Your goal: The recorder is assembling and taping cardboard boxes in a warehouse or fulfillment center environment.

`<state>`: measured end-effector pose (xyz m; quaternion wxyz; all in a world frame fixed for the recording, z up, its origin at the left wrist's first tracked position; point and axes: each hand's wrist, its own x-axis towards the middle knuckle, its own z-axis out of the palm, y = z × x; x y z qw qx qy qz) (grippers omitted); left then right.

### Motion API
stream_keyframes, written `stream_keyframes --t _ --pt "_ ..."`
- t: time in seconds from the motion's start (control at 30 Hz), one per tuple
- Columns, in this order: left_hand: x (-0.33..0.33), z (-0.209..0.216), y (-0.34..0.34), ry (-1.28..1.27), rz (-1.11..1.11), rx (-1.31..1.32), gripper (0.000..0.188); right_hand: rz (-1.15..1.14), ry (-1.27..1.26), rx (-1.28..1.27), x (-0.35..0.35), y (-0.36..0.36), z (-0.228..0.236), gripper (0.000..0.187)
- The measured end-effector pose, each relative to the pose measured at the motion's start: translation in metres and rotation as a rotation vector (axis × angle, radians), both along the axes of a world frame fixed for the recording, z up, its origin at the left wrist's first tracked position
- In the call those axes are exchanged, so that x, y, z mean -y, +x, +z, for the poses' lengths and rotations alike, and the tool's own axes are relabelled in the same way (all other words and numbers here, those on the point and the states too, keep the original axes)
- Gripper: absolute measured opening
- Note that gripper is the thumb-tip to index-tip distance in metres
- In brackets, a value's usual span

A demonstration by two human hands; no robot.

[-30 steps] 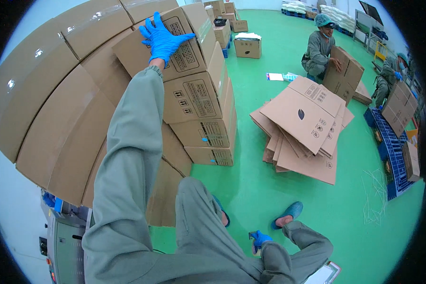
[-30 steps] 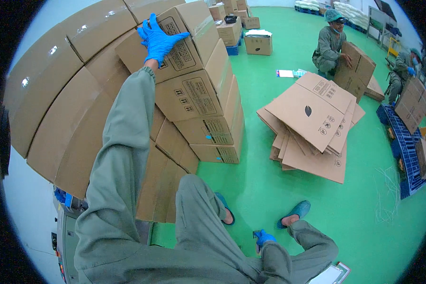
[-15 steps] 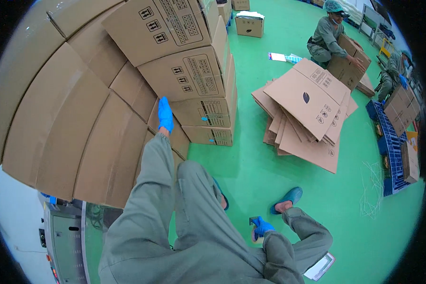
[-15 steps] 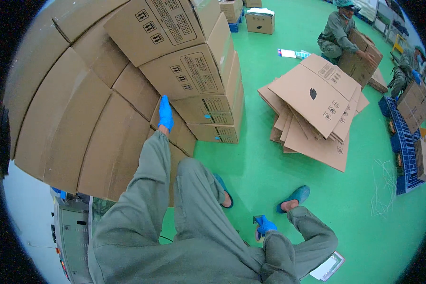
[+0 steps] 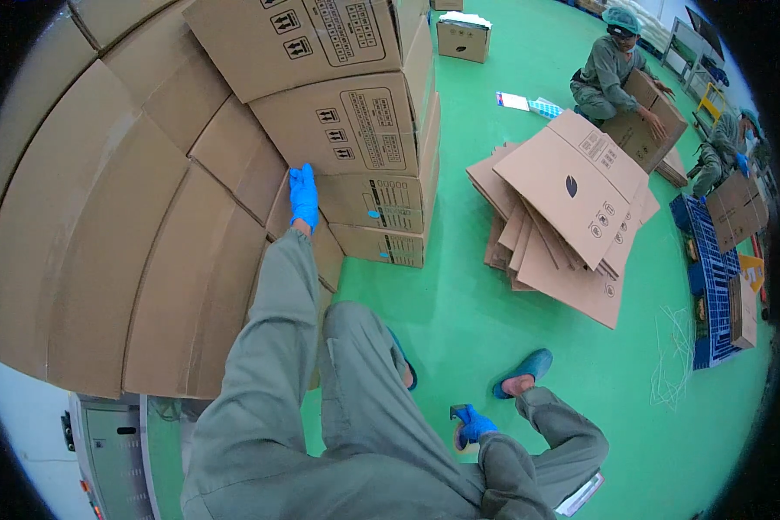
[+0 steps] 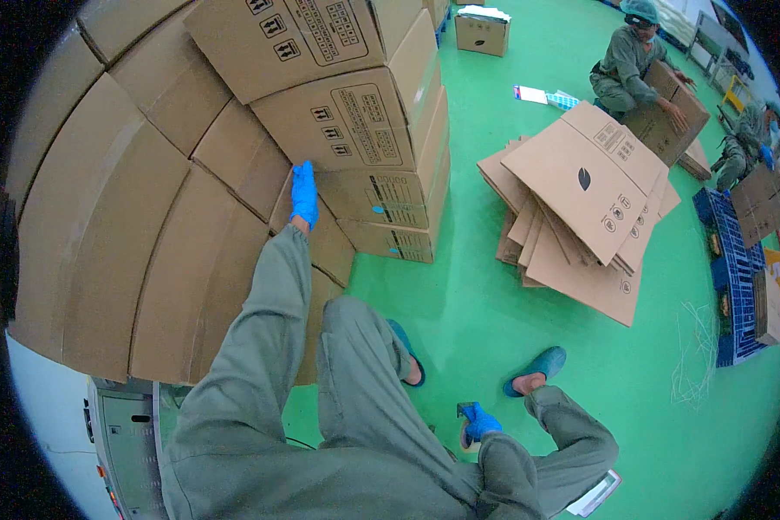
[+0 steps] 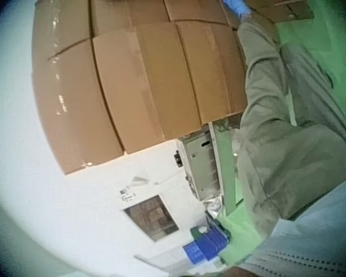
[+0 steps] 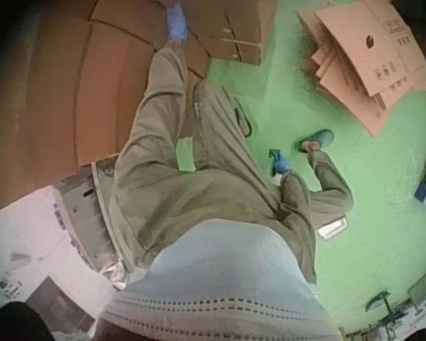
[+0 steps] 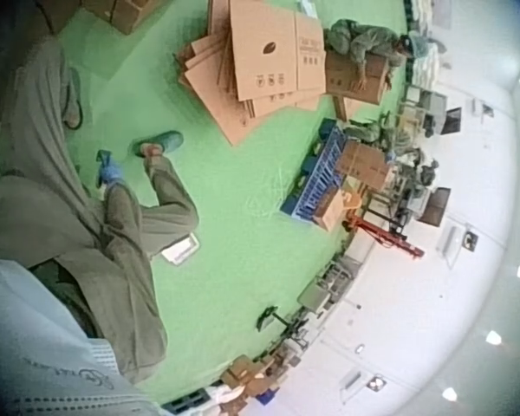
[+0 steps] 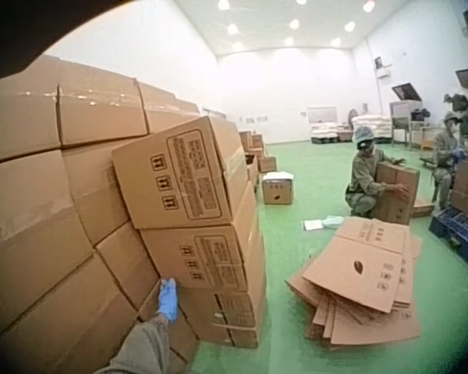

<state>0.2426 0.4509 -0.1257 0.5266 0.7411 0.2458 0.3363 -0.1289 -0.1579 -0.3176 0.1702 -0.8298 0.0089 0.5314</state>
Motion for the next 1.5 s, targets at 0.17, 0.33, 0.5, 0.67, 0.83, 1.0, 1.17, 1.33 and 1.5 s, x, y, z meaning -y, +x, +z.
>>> stream_keyframes --t 0.17,0.33,0.5,0.67,0.83,1.0,1.17,1.33,1.5 --pt "-0.005 0.015 -0.006 -0.242 0.04 0.104 0.071 -0.014 0.04 -0.064 0.0 -0.001 0.006 0.101" --pt "0.008 0.028 -0.009 -0.297 -0.056 0.274 0.067 -0.021 0.029 -0.03 0.006 -0.008 -0.007 0.101" --pt "0.018 0.032 -0.01 -0.303 -0.046 0.18 0.074 -0.044 0.001 -0.062 0.01 -0.009 -0.009 0.104" --pt "0.018 0.033 -0.009 -0.297 -0.06 0.235 0.077 -0.074 0.023 -0.08 0.0 -0.001 0.01 0.106" --pt "0.02 0.034 -0.011 -0.318 -0.026 0.195 0.074 -0.086 0.043 -0.071 -0.006 0.0 0.015 0.104" --pt "0.025 0.043 -0.021 -0.287 -0.143 0.233 0.069 -0.064 0.039 -0.102 0.0 -0.002 0.001 0.101" --pt "0.038 0.092 -0.038 0.285 0.316 -0.079 0.067 -0.092 0.024 0.052 0.002 -0.003 -0.004 0.09" --pt "0.119 0.169 -0.05 0.127 -0.155 0.396 0.057 -0.074 0.145 0.09 -0.002 -0.001 0.01 0.082" --pt "0.273 0.182 -0.035 -0.143 -0.703 -0.118 0.032 -0.197 0.072 0.133 -0.004 0.002 0.028 0.072"
